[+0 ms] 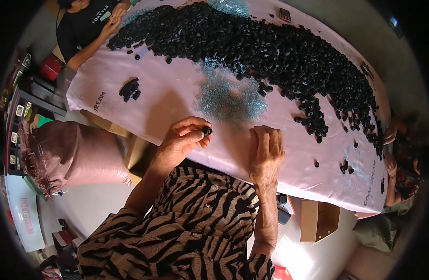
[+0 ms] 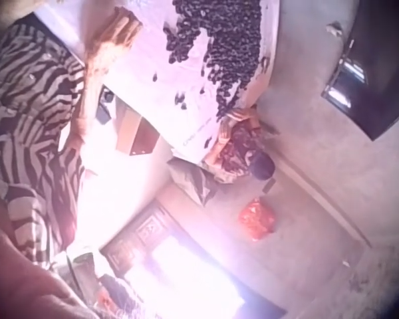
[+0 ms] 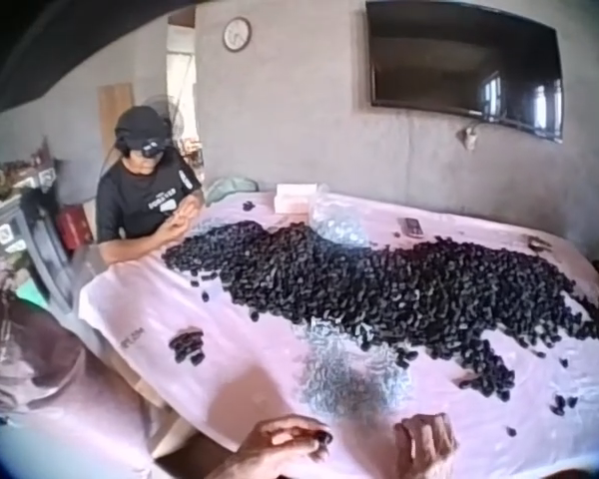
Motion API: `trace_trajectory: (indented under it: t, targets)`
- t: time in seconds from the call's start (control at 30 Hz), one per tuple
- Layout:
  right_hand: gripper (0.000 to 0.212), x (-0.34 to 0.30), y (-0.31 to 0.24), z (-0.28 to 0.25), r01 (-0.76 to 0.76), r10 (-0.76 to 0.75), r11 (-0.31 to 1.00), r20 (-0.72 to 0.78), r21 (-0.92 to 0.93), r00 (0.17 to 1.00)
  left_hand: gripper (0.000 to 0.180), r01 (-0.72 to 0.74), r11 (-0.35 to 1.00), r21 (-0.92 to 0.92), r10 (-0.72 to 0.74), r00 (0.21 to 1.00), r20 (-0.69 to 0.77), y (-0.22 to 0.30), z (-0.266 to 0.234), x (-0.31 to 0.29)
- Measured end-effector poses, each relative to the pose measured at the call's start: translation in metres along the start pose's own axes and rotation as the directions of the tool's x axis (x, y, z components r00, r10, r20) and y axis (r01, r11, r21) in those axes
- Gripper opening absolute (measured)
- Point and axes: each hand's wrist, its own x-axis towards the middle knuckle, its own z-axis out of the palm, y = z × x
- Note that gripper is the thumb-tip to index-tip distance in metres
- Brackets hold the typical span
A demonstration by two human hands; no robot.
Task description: Placing tiny blue beads onto small black plastic pieces on a table.
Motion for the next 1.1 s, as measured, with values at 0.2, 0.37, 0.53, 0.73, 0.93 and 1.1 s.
trace_trajectory:
  t: [0.2, 0.37, 0.53, 0.73, 0.93, 1.1]
  targets:
    - [0.01, -0.013, -0.018, -0.009, -0.379, 0.288, 0.533, 0.259, 0.756, 0.922, 0.023, 0.005, 0.996, 0.094, -0.003, 1.0, -0.012, 0.003, 0.011, -0.007]
    - [0.011, -0.012, -0.041, -0.018, -0.529, 0.271, 0.25, 0.465, 0.811, 0.843, 0.023, -0.016, 0.964, 0.264, 0.015, 1.0, 0.005, 0.009, 0.021, -0.014]
    - [0.012, -0.018, -0.045, -0.015, -0.522, 0.316, 0.227, 0.445, 0.822, 0.838, 0.022, -0.006, 0.965, 0.261, -0.004, 0.999, 0.036, 0.013, 0.025, -0.018]
    - [0.012, -0.018, -0.045, -0.014, -0.489, 0.328, 0.262, 0.4, 0.832, 0.856, 0.023, 0.015, 0.957, 0.288, -0.027, 0.999, 0.038, 0.013, 0.027, -0.019]
    - [0.014, -0.015, -0.046, -0.015, -0.471, 0.319, 0.375, 0.366, 0.799, 0.874, 0.023, -0.023, 0.949, 0.314, 0.005, 0.998, 0.057, 0.009, 0.026, -0.018]
    - [0.015, -0.015, -0.045, -0.014, -0.434, 0.282, 0.478, 0.334, 0.764, 0.899, 0.024, -0.015, 0.956, 0.294, 0.001, 0.999, 0.046, 0.007, 0.028, -0.018]
